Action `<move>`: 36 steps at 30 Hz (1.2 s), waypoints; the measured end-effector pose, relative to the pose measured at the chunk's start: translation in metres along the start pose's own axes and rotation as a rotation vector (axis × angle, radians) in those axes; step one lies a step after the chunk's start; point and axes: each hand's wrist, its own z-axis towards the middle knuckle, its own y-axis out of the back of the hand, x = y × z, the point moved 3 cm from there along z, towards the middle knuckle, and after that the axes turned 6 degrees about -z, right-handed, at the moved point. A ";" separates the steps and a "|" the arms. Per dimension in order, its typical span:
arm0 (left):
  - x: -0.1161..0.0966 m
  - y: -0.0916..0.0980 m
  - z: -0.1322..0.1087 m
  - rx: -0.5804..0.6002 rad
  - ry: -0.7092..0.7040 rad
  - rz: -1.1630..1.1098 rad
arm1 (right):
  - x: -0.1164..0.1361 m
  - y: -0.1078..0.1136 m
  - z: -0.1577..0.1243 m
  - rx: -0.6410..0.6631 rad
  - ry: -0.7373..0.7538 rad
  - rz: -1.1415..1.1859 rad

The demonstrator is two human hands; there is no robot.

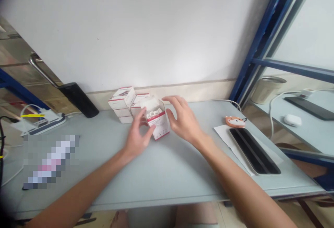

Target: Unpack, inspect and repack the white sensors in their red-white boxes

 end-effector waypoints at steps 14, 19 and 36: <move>0.001 0.004 0.007 0.143 -0.012 -0.175 | -0.012 -0.038 -0.007 0.013 -0.379 0.764; 0.014 -0.002 0.001 0.013 0.013 -0.321 | -0.008 -0.039 -0.010 0.010 -0.248 0.557; 0.013 0.003 -0.002 0.012 -0.089 -0.109 | 0.003 -0.032 -0.019 0.037 0.224 -0.161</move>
